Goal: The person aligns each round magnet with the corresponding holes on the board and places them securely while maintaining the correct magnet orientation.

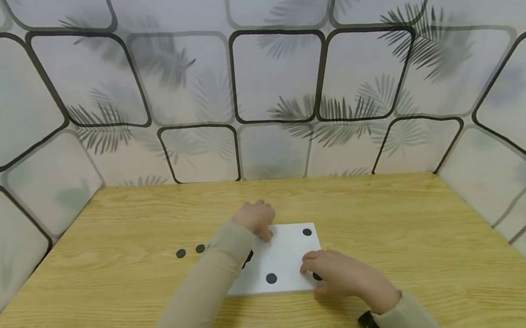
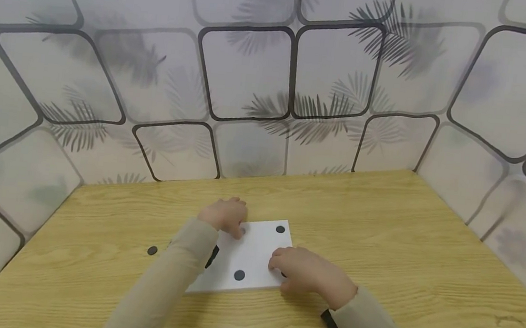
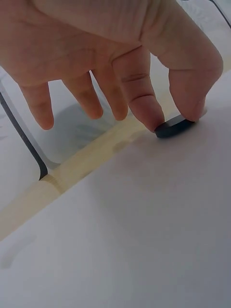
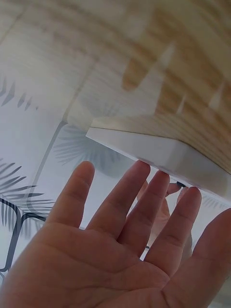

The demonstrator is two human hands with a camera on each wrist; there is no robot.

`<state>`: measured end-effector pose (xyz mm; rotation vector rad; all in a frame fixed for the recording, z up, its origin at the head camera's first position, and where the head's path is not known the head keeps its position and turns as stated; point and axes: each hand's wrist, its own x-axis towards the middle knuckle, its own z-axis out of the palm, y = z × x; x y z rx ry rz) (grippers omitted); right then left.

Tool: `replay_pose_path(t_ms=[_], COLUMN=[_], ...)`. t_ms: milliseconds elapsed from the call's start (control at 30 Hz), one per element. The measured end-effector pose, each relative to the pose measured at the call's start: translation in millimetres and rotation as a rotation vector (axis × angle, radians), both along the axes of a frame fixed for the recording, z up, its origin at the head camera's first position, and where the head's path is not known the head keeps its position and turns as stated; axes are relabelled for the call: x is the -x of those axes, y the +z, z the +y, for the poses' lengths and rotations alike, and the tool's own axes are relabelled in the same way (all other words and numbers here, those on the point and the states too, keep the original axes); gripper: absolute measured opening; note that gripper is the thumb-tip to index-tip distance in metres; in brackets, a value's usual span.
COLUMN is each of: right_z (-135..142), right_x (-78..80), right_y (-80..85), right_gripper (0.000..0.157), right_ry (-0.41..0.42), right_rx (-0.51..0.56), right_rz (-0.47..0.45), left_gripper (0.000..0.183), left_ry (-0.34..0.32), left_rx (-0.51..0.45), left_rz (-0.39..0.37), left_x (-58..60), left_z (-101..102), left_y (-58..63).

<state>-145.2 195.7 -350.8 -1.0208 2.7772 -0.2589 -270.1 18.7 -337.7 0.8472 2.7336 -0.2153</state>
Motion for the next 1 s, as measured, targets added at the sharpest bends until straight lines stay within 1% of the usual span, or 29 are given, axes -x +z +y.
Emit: replay_pose_path(t_ms=[267,367,467,567,600,733,800,833,1000], right_z=[-2.4,-2.8,-3.0,-1.9,-1.4,0.7,0.6,0.4,-1.9], right_x=[-2.1,-1.5,-0.9,-1.1,-1.4,-1.3,-0.7,-0.3,0.6], right_y=[-5.1,-5.3,-3.6,-1.0,0.0,1.7,1.5,1.0,-1.0], right_gripper=[0.029,0.029,0.028,0.028,0.028,0.029,0.029,0.029,0.030], right_ry=[0.018,0.015,0.008,0.000,-0.004,0.002,0.007,0.009,-0.006], right_rx=[-0.008,0.002,0.005,0.001,0.003,0.007,0.005,0.003,-0.010], right_rz=[-0.005,0.010,0.013,0.003,-0.001,0.017,0.024,0.024,0.006], left_gripper=[0.016,0.014,0.012,0.011,0.012,0.012,0.012,0.011,0.011], left_ry=[-0.030,-0.020,-0.009,-0.014,-0.030,-0.035,-0.036,-0.027,-0.051], left_rx=[0.006,-0.007,-0.012,-0.011,-0.021,-0.016,-0.012,0.001,0.008], left_rz=[0.017,0.027,0.026,0.029,0.043,0.061,0.067,0.059,0.075], left_x=[-7.6,-7.5,-3.3,2.5,9.4,13.3,12.6,7.2,2.9], left_z=[-1.2,-2.0,-1.0,1.5,2.2,4.6,4.5,4.5,2.3], left_y=[-4.1,-3.1,-2.9,-3.8,-10.8,-10.7,-9.7,-3.0,-3.3])
